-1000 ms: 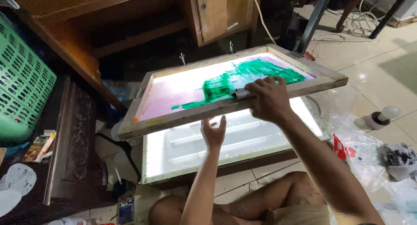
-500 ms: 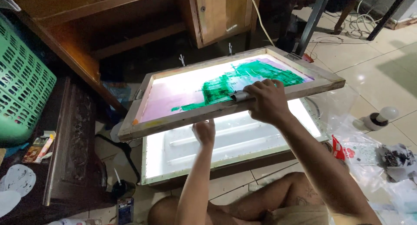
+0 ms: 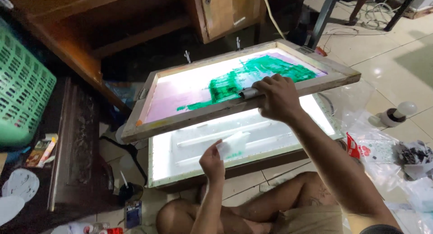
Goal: Screen printing a design onto plastic bags using green ink and a squeegee on a light box setup.
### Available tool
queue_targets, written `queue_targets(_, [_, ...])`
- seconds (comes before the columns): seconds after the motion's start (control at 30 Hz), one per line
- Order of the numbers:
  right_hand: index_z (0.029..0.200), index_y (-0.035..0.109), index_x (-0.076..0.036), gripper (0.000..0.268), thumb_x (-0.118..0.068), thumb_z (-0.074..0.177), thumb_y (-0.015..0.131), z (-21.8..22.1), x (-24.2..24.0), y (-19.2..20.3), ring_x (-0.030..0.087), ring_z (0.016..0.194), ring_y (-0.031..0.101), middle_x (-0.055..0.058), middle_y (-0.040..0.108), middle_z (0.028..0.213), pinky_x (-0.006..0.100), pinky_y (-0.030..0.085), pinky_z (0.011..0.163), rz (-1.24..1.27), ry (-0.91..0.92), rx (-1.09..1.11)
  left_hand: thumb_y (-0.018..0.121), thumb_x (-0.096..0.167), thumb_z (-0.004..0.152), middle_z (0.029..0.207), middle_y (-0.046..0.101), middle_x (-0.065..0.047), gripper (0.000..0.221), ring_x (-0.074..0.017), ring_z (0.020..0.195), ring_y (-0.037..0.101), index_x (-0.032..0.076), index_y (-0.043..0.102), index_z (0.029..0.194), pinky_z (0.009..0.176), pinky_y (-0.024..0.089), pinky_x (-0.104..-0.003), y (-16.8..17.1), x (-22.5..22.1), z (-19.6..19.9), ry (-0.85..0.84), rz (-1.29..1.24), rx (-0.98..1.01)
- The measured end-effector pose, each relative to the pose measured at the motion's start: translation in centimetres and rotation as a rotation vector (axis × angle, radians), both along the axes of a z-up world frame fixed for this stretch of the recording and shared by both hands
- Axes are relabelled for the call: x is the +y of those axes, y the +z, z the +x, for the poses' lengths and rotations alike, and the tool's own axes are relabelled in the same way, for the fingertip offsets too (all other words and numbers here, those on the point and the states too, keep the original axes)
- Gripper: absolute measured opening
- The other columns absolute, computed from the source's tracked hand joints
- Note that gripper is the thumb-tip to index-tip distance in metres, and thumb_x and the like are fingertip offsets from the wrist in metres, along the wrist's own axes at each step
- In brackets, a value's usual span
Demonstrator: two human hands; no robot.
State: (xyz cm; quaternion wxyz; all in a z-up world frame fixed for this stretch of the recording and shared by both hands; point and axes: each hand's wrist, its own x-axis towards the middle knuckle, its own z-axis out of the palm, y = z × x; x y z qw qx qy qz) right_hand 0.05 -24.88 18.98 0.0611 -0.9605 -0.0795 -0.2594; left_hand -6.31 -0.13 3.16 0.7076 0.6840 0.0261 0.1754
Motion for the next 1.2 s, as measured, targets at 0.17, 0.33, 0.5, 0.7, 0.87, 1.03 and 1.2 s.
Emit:
queue_targets(0.17, [0.111,0.07,-0.024,0.059,-0.02,0.054,0.083,-0.5,0.2,-0.5,0.031,0.104,0.069,0.001,0.071,0.099,0.056,0.051,0.097,-0.047,0.025,-0.003,0.074,-0.003,0.089,0.103,0.08,-0.023,0.026,-0.0315,0.1,0.078,0.0,0.079,0.114,0.09,0.061,-0.045,0.7,1.0,-3.6,-0.072,-0.322,0.208])
queue_targets(0.33, [0.11,0.067,-0.026,0.057,-0.025,0.056,0.086,-1.4,-0.3,-3.2,0.029,0.104,0.069,-0.002,0.07,0.099,0.056,0.049,0.1,-0.107,0.035,-0.016,0.072,-0.004,0.089,0.095,0.079,-0.027,0.029,-0.0342,0.091,0.079,-0.002,0.077,0.118,0.082,0.066,-0.047,2.0,2.0,-4.4,-0.151,-0.504,0.205])
queue_targets(0.5, [0.101,0.067,-0.024,0.054,-0.022,0.052,0.088,-4.2,1.2,-4.9,0.028,0.104,0.069,-0.002,0.07,0.097,0.057,0.046,0.102,-0.124,0.003,-0.037,0.074,-0.009,0.084,0.092,0.08,-0.024,0.032,-0.0318,0.088,0.079,0.0,0.078,0.114,0.08,0.066,-0.046,3.7,1.8,-5.8,-0.16,-0.473,0.163])
queue_targets(0.7, [0.1,0.064,-0.025,0.056,-0.024,0.05,0.09,-5.5,1.1,-8.9,0.027,0.105,0.068,-0.003,0.068,0.097,0.057,0.045,0.1,-0.147,-0.005,-0.027,0.074,-0.014,0.081,0.094,0.079,-0.025,0.033,-0.0363,0.087,0.079,-0.001,0.077,0.112,0.073,0.069,-0.047,1.7,0.3,-6.7,-0.176,-0.496,0.253])
queue_targets(0.87, [0.125,0.062,-0.027,0.064,-0.022,0.065,0.082,-6.0,0.5,-12.0,0.025,0.11,0.057,-0.003,0.065,0.118,0.049,0.039,0.1,-0.178,-0.005,0.029,0.061,-0.018,0.084,0.106,0.074,-0.015,0.034,-0.0203,0.086,0.067,-0.003,0.073,0.112,0.07,0.06,-0.032,1.6,0.7,-8.2,-0.345,-0.569,0.315])
queue_targets(1.03, [0.129,0.061,-0.024,0.073,-0.018,0.059,0.083,-6.3,0.0,-13.3,0.026,0.108,0.057,-0.002,0.063,0.122,0.041,0.049,0.089,-0.118,0.076,0.053,0.057,-0.021,0.081,0.104,0.074,-0.014,0.037,-0.0194,0.085,0.066,-0.005,0.072,0.11,0.071,0.059,-0.031,1.2,0.6,-8.5,-0.352,-0.541,0.285])
queue_targets(1.2, [0.133,0.06,-0.025,0.072,-0.019,0.064,0.082,-6.2,-0.6,-14.9,0.024,0.11,0.055,-0.004,0.063,0.12,0.04,0.047,0.088,-0.116,0.102,0.064,0.054,-0.023,0.079,0.098,0.074,-0.016,0.038,-0.0204,0.081,0.067,-0.006,0.072,0.107,0.07,0.06,-0.032,1.1,0.6,-8.5,-0.325,-0.539,0.331])
